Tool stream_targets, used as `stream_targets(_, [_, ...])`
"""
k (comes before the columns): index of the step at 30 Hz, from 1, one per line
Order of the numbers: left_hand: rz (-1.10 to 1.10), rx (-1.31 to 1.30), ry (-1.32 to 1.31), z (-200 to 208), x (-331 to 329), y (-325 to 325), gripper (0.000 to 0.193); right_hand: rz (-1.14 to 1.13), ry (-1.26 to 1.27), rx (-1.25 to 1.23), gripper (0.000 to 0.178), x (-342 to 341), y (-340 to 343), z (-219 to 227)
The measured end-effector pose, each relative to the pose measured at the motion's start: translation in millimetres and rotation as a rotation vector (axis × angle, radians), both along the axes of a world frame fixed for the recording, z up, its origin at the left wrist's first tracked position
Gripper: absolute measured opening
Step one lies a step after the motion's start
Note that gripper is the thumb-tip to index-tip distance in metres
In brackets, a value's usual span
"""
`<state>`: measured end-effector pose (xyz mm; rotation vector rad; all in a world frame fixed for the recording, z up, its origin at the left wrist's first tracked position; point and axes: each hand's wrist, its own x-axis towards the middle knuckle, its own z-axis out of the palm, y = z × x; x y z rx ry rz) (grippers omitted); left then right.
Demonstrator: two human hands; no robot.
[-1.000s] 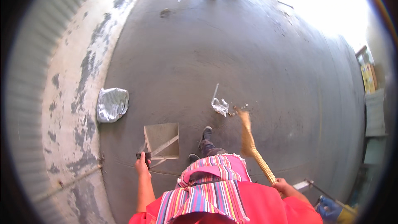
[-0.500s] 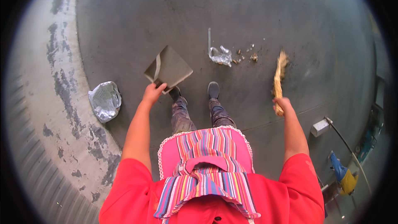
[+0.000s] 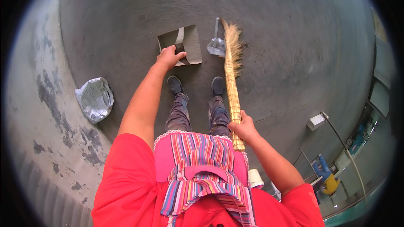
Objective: The person sweeps debris and trash from a concrete floor into a dustpan and then into a bucket.
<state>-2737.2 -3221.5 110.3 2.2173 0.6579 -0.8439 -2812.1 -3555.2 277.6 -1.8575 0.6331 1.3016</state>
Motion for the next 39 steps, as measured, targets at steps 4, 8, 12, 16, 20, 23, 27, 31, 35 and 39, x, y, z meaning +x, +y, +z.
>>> stream_targets(4, [0.029,0.042,-0.084,13,-1,-2,0.051,0.034,0.046,0.095,0.044,9,18,36])
stream_targets(8, [0.058,0.066,-0.095,10,-8,-1,0.050,-0.149,0.220,0.058,0.064,46,4,111])
stream_targets(12, [0.065,0.074,-0.083,11,-8,0,0.052,-0.196,0.115,-0.057,0.069,40,-26,155])
stream_targets(16, [0.069,0.102,-0.065,6,-2,-1,0.054,-0.117,-0.066,-0.149,0.067,57,-73,119])
stream_targets(20, [0.058,0.099,-0.120,-6,-4,-3,0.053,-0.149,-0.104,-0.179,0.035,88,-94,-3])
stream_targets(23, [0.069,0.123,-0.149,5,2,-3,0.052,-0.056,-0.194,-0.212,0.042,52,-33,-56])
stream_targets(27, [0.073,0.146,-0.201,-6,-2,-2,0.054,0.113,-0.207,-0.140,0.083,-17,22,-66])
stream_targets(31, [0.028,0.104,-0.073,-15,-1,4,0.058,0.147,-0.141,0.000,0.084,-36,13,-20])
stream_targets(35, [0.050,0.088,-0.059,-15,-4,4,0.057,0.072,-0.140,-0.008,0.079,-49,-34,46])
stream_targets(39, [0.046,0.080,-0.028,-5,-3,3,0.057,0.053,-0.265,-0.094,0.076,-31,-84,62])
